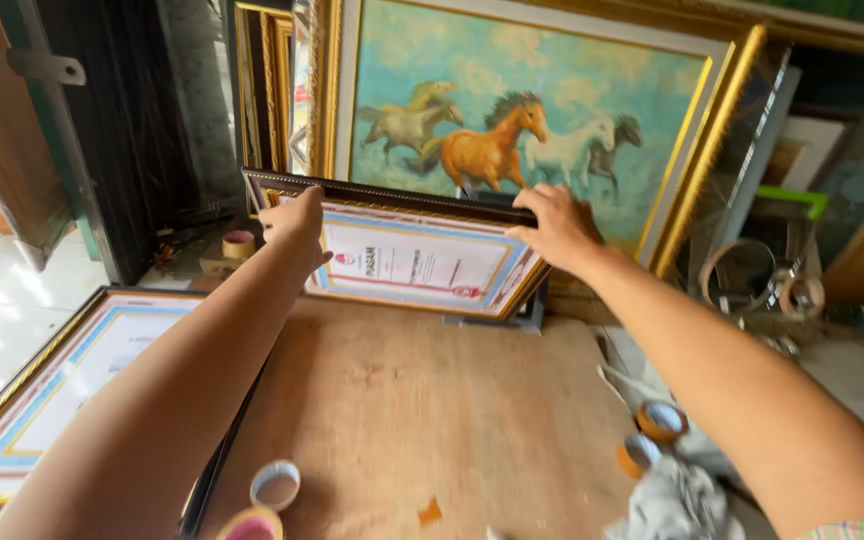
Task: Applying and smoothing adhesive tape on the back of a picture frame
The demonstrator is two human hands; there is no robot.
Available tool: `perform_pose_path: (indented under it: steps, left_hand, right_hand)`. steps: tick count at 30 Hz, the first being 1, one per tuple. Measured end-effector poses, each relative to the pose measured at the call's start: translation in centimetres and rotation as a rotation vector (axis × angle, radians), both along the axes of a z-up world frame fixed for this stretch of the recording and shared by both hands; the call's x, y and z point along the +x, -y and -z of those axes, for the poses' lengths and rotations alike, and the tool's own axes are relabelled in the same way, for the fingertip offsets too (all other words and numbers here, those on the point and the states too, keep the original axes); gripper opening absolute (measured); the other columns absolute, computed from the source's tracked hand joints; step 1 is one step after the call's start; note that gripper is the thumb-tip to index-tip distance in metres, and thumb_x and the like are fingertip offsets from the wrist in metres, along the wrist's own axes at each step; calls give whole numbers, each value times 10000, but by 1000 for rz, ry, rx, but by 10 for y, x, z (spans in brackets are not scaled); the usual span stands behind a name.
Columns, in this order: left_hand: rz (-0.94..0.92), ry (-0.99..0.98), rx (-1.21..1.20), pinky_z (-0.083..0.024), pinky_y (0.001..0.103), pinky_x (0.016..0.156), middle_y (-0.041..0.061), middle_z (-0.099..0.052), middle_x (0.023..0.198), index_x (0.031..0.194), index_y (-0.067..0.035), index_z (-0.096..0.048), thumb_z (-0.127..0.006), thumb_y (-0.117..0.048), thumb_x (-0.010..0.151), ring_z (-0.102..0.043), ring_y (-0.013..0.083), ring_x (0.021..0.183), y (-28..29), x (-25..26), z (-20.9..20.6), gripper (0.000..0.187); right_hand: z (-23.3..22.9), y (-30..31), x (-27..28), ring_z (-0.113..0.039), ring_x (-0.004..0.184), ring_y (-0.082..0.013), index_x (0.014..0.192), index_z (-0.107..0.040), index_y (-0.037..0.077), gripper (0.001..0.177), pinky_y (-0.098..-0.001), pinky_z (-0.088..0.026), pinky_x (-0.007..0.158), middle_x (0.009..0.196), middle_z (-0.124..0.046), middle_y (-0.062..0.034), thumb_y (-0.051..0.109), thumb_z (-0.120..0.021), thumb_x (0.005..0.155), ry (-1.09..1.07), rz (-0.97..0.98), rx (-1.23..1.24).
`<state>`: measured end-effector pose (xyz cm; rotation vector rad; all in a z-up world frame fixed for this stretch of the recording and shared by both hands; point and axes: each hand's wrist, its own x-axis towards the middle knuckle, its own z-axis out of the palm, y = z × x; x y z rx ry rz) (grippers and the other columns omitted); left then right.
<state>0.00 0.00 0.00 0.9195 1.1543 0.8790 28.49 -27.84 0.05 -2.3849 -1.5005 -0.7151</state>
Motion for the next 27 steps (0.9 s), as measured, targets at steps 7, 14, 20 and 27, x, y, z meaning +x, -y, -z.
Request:
perform_pose_path:
  steps: [7, 14, 20, 27]
  left_hand:
    - [111, 67, 133, -647, 737, 989, 235, -296, 1670, 1655, -147, -264, -785, -588, 931, -429, 502, 1553, 78, -39, 68, 995]
    - [400, 70, 231, -412, 764, 1210, 354, -397, 1702, 1692, 69, -254, -722, -695, 1009, -456, 536, 1562, 132, -99, 138, 1126]
    - [539, 38, 153, -447, 744, 1129, 229, -667, 1450, 1558, -23, -489, -901, -372, 989, -667, 430, 1390, 105, -99, 284, 785]
    - [516, 27, -83, -436, 619, 1179, 190, -636, 1534, 1617, -35, -492, -926, -149, 920, -661, 398, 1403, 122, -113, 376, 829]
  right_hand:
    - [34, 150, -57, -720, 974, -350, 1011, -755, 170, 353, -463, -567, 862, 934, -679, -55, 252, -1007, 778, 122, -109, 228]
    - [154, 218, -69, -677, 927, -341, 916, -729, 181, 329, -472, -533, 828, 909, -653, -41, 239, -1013, 759, 105, -51, 285]
    - [291, 234, -76, -644, 997, -287, 875, -682, 276, 339, -509, -496, 828, 957, -622, 60, 296, -991, 739, 148, 116, 315]
    - [417, 244, -93, -632, 1041, -247, 895, -665, 337, 390, -528, -510, 867, 983, -602, 110, 206, -963, 679, 150, 296, 239]
